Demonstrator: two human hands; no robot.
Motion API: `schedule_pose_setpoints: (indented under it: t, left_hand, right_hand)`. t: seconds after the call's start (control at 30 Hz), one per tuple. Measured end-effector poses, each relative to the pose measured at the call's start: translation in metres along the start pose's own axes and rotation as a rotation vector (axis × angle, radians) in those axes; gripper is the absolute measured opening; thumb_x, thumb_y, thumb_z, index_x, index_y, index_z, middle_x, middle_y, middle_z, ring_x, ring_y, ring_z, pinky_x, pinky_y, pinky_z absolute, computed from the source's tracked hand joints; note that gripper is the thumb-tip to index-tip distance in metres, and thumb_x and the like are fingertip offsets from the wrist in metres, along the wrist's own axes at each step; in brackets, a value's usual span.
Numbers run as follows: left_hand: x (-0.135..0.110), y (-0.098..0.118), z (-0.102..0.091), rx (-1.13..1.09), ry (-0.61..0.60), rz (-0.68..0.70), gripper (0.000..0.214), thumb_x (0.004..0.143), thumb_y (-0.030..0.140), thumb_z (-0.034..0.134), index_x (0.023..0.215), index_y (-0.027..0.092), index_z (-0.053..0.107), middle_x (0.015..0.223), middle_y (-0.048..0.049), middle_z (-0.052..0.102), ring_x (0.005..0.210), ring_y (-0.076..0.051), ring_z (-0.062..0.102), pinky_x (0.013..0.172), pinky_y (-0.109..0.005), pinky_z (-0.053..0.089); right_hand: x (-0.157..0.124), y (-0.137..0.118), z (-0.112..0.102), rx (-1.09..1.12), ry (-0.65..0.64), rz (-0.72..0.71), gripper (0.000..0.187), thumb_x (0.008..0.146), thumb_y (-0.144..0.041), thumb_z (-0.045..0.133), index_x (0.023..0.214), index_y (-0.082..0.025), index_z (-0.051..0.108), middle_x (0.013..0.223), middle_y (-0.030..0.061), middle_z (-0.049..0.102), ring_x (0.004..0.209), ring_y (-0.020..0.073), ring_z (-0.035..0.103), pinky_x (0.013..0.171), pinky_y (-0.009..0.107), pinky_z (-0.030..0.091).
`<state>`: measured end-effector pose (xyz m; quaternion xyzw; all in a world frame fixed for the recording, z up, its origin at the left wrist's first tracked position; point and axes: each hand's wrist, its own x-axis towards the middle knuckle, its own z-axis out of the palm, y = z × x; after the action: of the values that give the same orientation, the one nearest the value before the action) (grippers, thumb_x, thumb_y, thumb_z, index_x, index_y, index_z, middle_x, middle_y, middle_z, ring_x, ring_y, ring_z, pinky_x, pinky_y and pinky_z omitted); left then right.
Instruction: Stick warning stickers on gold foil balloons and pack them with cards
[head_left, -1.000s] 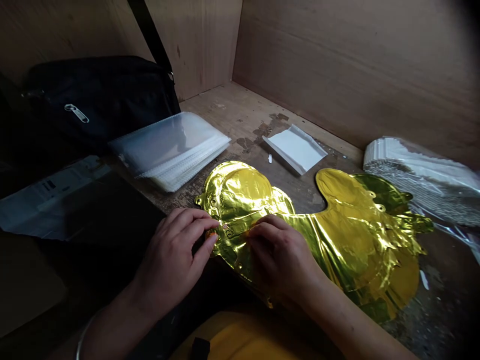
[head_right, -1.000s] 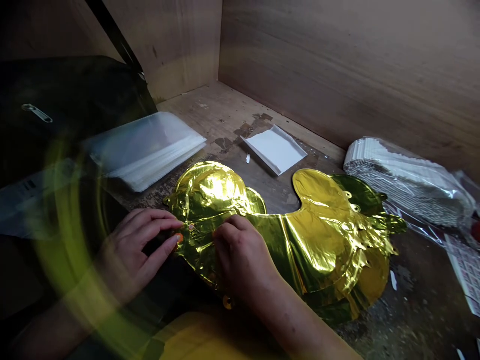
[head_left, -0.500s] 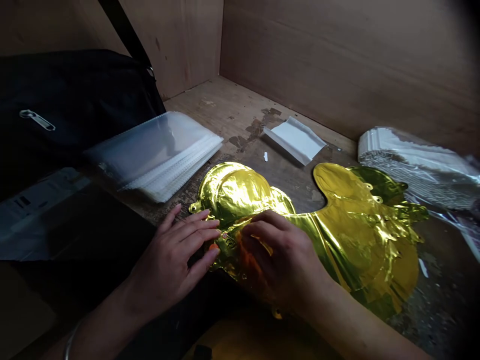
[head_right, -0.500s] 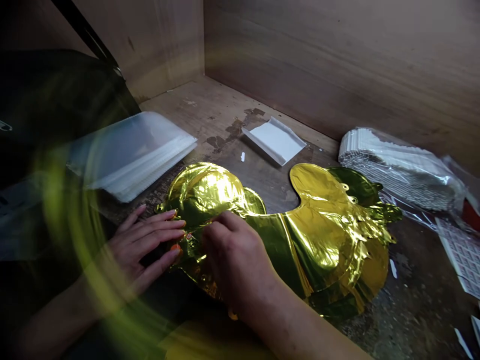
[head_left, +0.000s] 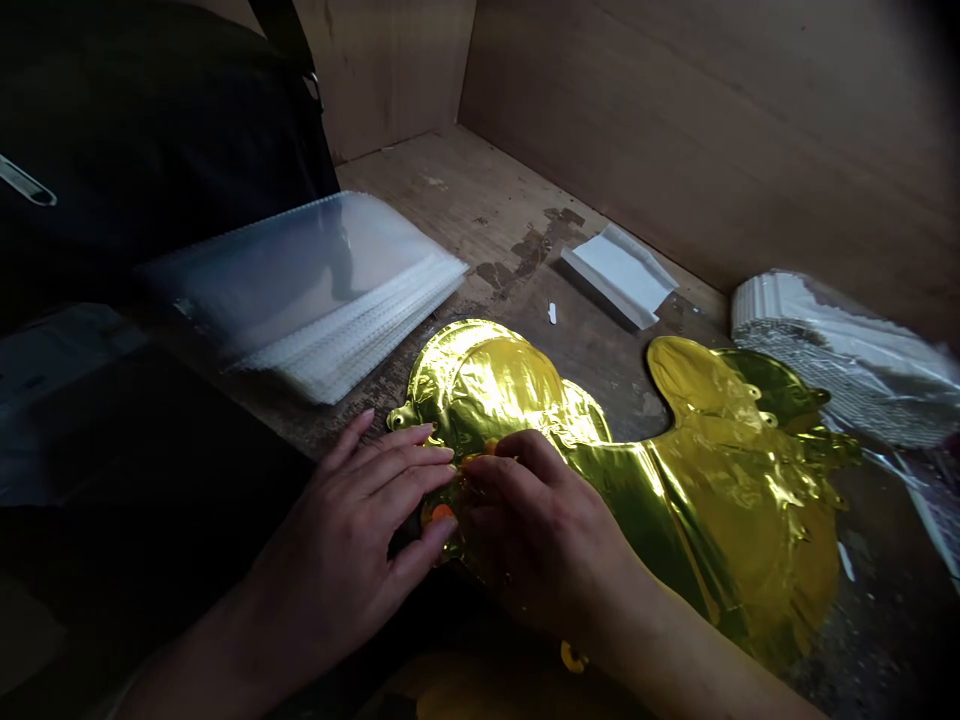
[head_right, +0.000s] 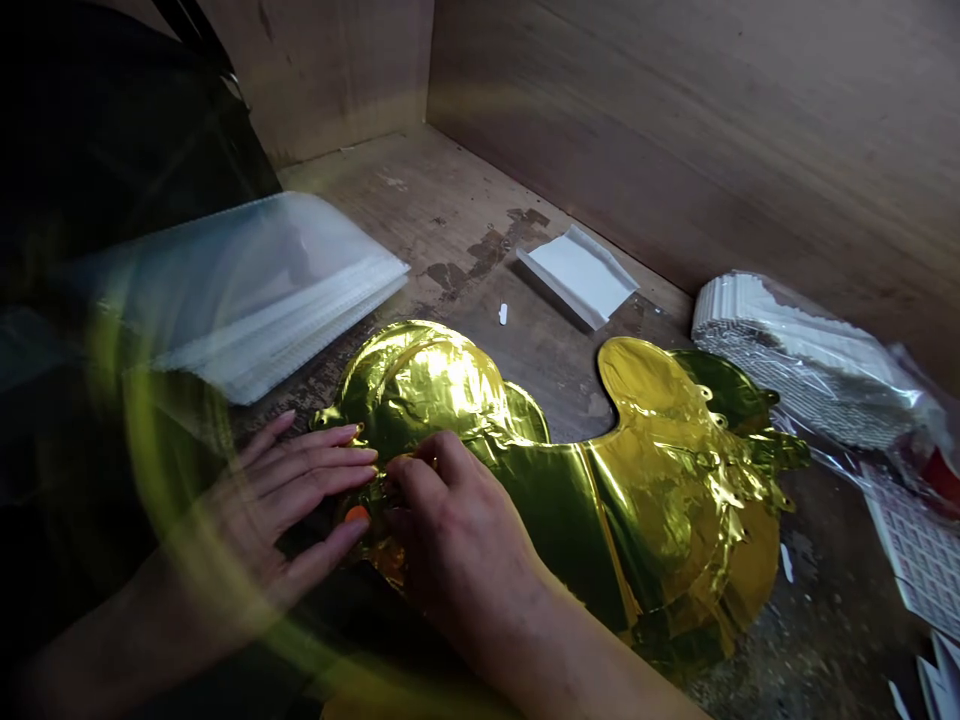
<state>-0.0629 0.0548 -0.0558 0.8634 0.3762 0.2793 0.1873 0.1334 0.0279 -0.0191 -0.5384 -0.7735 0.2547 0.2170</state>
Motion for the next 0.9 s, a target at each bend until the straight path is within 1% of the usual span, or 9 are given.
schedule_pose_setpoints:
  t: [0.13, 0.27, 0.33, 0.43, 0.47, 0.63, 0.77, 0.83, 0.9]
  left_hand:
    - [-0.0018, -0.0020, 0.0022, -0.008, 0.038, 0.015, 0.031, 0.084, 0.021, 0.064, 0.114, 0.026, 0.058, 0.114, 0.0019, 0.069, 0.119, -0.019, 0.056, 0.115, -0.045, 0.023]
    - [-0.0018, -0.0021, 0.0023, -0.006, 0.022, 0.005, 0.032, 0.084, 0.022, 0.064, 0.115, 0.026, 0.058, 0.115, 0.0023, 0.068, 0.121, -0.018, 0.054, 0.116, -0.044, 0.021]
    - [-0.0010, -0.0004, 0.0011, -0.015, 0.017, -0.005, 0.031, 0.085, 0.021, 0.063, 0.114, 0.026, 0.058, 0.115, 0.0027, 0.068, 0.121, -0.018, 0.054, 0.116, -0.043, 0.021]
    - [-0.0003, 0.0027, -0.0006, -0.026, 0.014, -0.021, 0.031, 0.085, 0.020, 0.063, 0.114, 0.027, 0.058, 0.114, 0.0034, 0.069, 0.120, -0.017, 0.054, 0.116, -0.042, 0.022]
    - [-0.0003, 0.0034, -0.0010, -0.027, 0.017, -0.020, 0.031, 0.085, 0.019, 0.063, 0.114, 0.027, 0.058, 0.114, 0.0034, 0.069, 0.120, -0.017, 0.054, 0.116, -0.042, 0.022]
    - [-0.0007, 0.0033, -0.0008, -0.016, 0.000, -0.023, 0.031, 0.083, 0.018, 0.063, 0.113, 0.025, 0.059, 0.115, 0.0009, 0.069, 0.120, -0.020, 0.054, 0.116, -0.043, 0.022]
    - [-0.0007, 0.0030, -0.0002, -0.026, -0.002, -0.030, 0.029, 0.083, 0.019, 0.063, 0.112, 0.026, 0.059, 0.114, 0.0018, 0.069, 0.120, -0.019, 0.055, 0.115, -0.043, 0.022]
    - [-0.0011, 0.0032, -0.0004, -0.026, 0.000, -0.032, 0.029, 0.083, 0.019, 0.063, 0.111, 0.026, 0.059, 0.113, 0.0027, 0.069, 0.120, -0.019, 0.055, 0.115, -0.042, 0.022]
    - [-0.0012, 0.0033, -0.0007, -0.024, 0.001, -0.032, 0.029, 0.083, 0.019, 0.063, 0.111, 0.026, 0.058, 0.113, 0.0030, 0.069, 0.120, -0.018, 0.055, 0.115, -0.042, 0.022]
  right_hand:
    - [0.0019, -0.0018, 0.0006, 0.022, -0.001, 0.018, 0.021, 0.080, -0.003, 0.053, 0.096, -0.012, 0.063, 0.096, 0.0114, 0.054, 0.082, 0.0201, 0.054, 0.069, 0.035, 0.052]
    - [0.0027, -0.0026, -0.0025, 0.035, 0.001, 0.038, 0.015, 0.078, -0.002, 0.053, 0.085, -0.014, 0.059, 0.093, 0.0093, 0.052, 0.078, 0.0183, 0.054, 0.065, 0.033, 0.051]
    - [0.0025, -0.0022, -0.0046, 0.022, 0.000, 0.058, 0.019, 0.078, -0.003, 0.055, 0.094, -0.013, 0.059, 0.097, 0.0096, 0.052, 0.079, 0.0182, 0.054, 0.067, 0.034, 0.052]
    - [0.0012, -0.0021, -0.0048, 0.005, -0.008, 0.059, 0.035, 0.079, -0.004, 0.056, 0.113, -0.013, 0.058, 0.105, 0.0113, 0.052, 0.086, 0.0188, 0.056, 0.074, 0.035, 0.053]
    - [0.0005, -0.0025, -0.0039, 0.008, -0.004, 0.044, 0.036, 0.081, -0.004, 0.055, 0.115, -0.014, 0.058, 0.106, 0.0113, 0.052, 0.087, 0.0185, 0.056, 0.074, 0.034, 0.053]
    - [-0.0018, -0.0048, 0.0014, 0.053, 0.023, 0.012, 0.020, 0.084, -0.006, 0.054, 0.101, -0.015, 0.062, 0.101, 0.0093, 0.052, 0.085, 0.0170, 0.055, 0.072, 0.030, 0.052]
    - [0.0002, -0.0025, -0.0032, 0.077, 0.037, 0.071, 0.013, 0.081, -0.005, 0.054, 0.086, -0.017, 0.054, 0.094, 0.0062, 0.051, 0.079, 0.0154, 0.053, 0.067, 0.029, 0.049]
    - [0.0021, 0.0000, -0.0064, 0.057, 0.075, 0.109, 0.014, 0.081, -0.006, 0.055, 0.087, -0.018, 0.052, 0.089, 0.0037, 0.050, 0.073, 0.0140, 0.051, 0.063, 0.028, 0.047]
    - [0.0039, 0.0019, -0.0079, 0.024, 0.079, 0.129, 0.018, 0.082, -0.007, 0.056, 0.096, -0.018, 0.056, 0.092, 0.0041, 0.052, 0.074, 0.0141, 0.052, 0.064, 0.029, 0.047]
